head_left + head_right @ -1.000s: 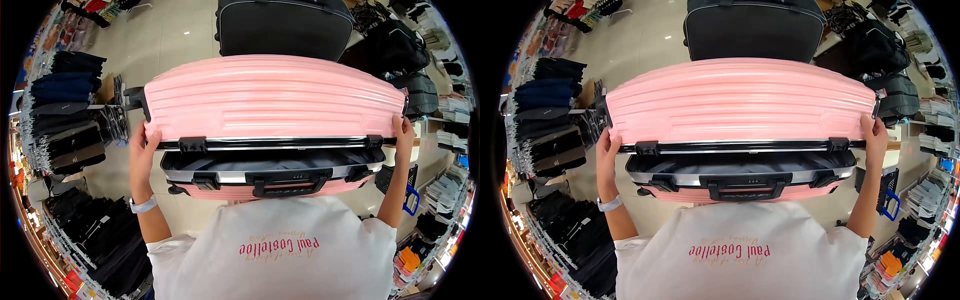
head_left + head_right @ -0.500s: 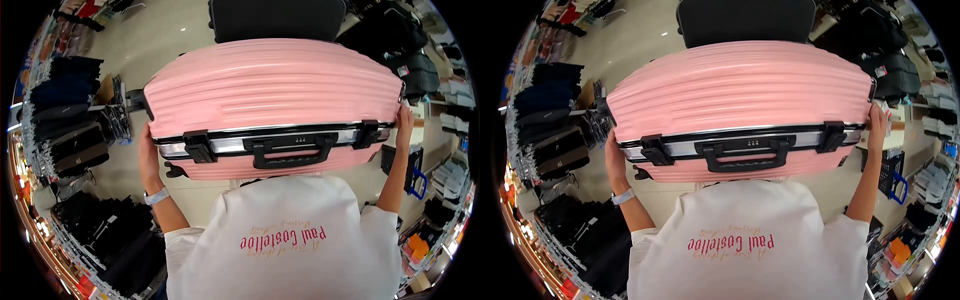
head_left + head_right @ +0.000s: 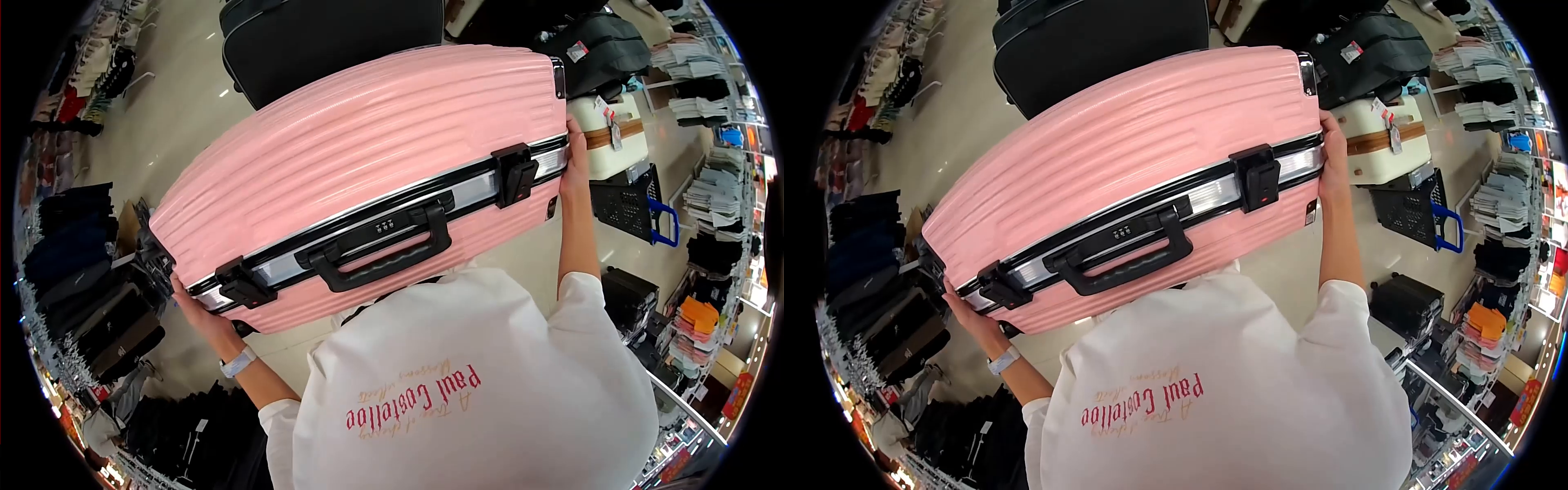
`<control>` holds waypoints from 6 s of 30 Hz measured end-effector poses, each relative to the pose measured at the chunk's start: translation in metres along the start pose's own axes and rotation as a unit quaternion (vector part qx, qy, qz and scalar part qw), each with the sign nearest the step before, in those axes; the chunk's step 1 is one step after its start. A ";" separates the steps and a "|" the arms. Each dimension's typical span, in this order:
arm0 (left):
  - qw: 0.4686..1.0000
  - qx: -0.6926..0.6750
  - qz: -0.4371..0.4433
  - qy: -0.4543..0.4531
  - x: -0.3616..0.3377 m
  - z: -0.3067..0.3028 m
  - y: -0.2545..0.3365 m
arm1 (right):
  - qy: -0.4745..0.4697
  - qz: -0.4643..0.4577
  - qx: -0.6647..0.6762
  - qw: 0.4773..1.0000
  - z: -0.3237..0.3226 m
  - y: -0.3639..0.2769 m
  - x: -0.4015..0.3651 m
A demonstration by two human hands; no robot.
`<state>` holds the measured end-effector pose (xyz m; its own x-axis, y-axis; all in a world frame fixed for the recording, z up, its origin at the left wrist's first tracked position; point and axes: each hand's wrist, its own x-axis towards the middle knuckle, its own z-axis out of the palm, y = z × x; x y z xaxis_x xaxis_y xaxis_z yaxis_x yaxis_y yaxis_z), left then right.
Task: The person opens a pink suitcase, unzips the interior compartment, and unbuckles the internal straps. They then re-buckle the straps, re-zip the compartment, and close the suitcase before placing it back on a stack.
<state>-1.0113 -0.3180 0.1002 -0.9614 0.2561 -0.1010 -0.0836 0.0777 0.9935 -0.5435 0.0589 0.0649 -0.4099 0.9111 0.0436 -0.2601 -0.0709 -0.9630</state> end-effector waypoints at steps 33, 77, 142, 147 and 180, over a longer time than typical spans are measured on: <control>0.989 -0.055 -0.096 -0.101 0.019 0.032 0.032 | 0.103 0.197 -0.017 0.975 0.023 -0.070 0.040; 0.994 -0.061 -0.083 -0.031 0.048 -0.001 -0.012 | -0.056 -0.247 -0.526 0.812 0.069 -0.074 0.026; 0.784 0.599 0.077 -0.141 0.000 0.098 0.113 | 0.092 -0.138 -0.482 0.860 0.108 -0.065 0.024; 0.781 0.607 0.082 -0.124 0.003 0.098 0.108 | 0.087 -0.162 -0.499 0.847 0.103 -0.061 0.027; 0.827 0.529 0.112 -0.152 0.002 0.076 0.100 | 0.094 -0.212 -0.492 0.839 0.098 -0.055 0.029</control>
<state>-1.0016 -0.2361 0.1950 -0.7976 0.5967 -0.0883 0.5193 0.7537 0.4028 -0.6265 0.0493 0.1450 -0.2942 0.8242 0.4838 0.5377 0.5613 -0.6292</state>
